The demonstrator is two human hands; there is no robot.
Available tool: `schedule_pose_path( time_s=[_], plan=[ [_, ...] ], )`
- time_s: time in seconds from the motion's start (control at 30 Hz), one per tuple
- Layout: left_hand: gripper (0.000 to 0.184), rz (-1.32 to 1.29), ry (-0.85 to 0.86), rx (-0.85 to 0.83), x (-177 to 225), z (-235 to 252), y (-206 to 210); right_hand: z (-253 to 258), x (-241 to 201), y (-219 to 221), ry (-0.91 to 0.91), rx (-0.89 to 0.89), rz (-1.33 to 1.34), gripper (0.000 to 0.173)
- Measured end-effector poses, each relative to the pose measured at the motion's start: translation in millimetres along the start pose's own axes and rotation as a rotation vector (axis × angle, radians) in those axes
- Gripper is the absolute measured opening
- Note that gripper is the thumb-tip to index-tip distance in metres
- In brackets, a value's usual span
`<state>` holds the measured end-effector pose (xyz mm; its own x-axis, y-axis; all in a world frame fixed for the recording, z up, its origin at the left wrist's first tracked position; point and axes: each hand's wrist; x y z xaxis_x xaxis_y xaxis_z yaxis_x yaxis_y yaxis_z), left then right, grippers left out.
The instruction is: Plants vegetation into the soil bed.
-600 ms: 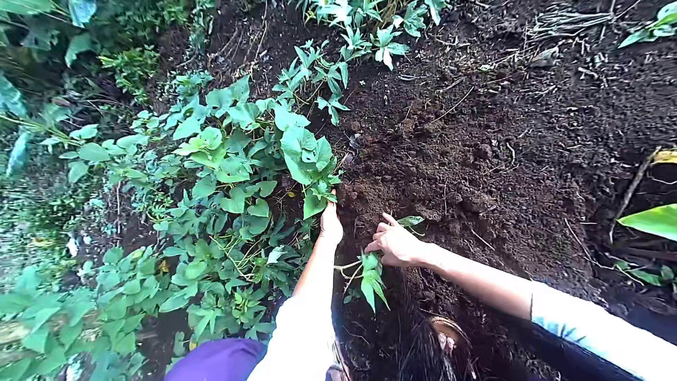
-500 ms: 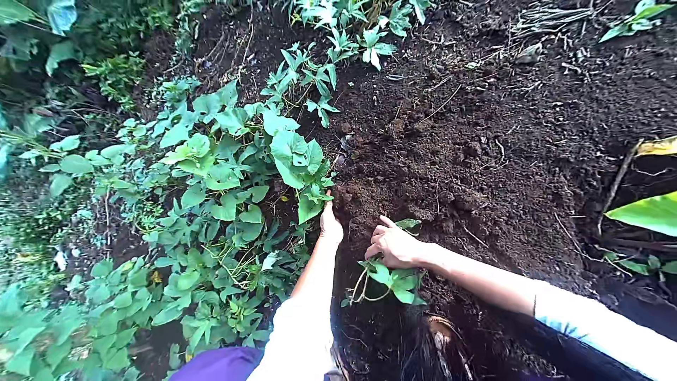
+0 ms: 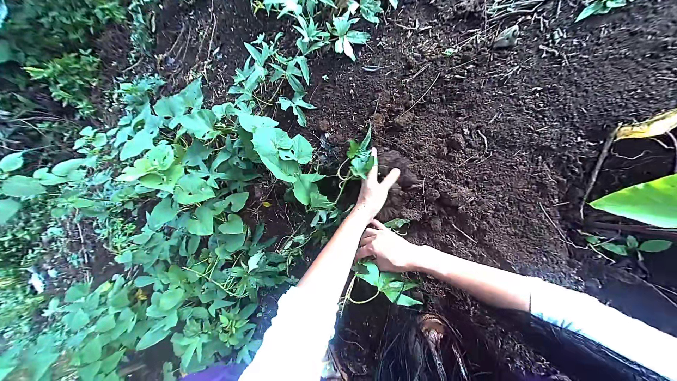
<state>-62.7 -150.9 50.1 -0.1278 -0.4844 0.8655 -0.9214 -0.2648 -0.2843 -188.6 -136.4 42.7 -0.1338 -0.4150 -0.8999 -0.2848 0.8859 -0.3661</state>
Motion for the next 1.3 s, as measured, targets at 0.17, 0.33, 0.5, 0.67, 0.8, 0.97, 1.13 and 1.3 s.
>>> schedule_pose_path(
  time_s=[0.17,0.33,0.5,0.67,0.8,0.97,1.13,1.3],
  plan=[
    [0.049,0.294,0.006,-0.109,13.6,3.0,-14.0,0.7,-3.1,-1.3,0.05,-0.011,0.009,0.033],
    [0.058,0.474,-0.151,0.42,-38.4,-9.9,-136.9,0.0,-5.1,-12.9,0.019,0.104,0.031,0.026],
    [0.044,0.338,-0.189,0.458,-42.4,-70.6,-190.0,15.4,3.5,-40.1,0.117,0.396,0.143,0.022],
    [0.032,0.382,-0.021,0.202,-51.4,-151.1,-91.4,21.1,6.8,-62.6,0.191,0.362,0.154,0.047],
    [0.043,0.188,-0.103,0.299,-107.9,-159.6,-40.6,-23.5,-16.3,-61.9,0.261,0.543,0.178,0.069],
    [0.053,0.393,-0.119,0.381,-129.9,-152.1,-15.0,-84.3,-8.8,53.8,-0.082,0.905,-0.373,0.016],
    [0.053,0.338,-0.206,0.371,-132.7,-127.4,-9.4,-83.6,-17.5,135.4,-0.144,0.056,-0.399,0.048],
    [0.049,0.21,-0.211,0.429,-114.3,-116.4,7.6,-76.4,-5.6,130.8,-0.06,-0.015,-0.41,0.039]
  ],
)
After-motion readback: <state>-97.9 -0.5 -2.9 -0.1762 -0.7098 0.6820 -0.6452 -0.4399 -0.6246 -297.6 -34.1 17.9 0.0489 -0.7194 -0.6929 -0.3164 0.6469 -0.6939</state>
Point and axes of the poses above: each hand's wrist, its own z-axis towards the middle knuckle, its own y-axis out of the palm, x = y × z, and after that the axes turned 6 degrees about z, right-handed
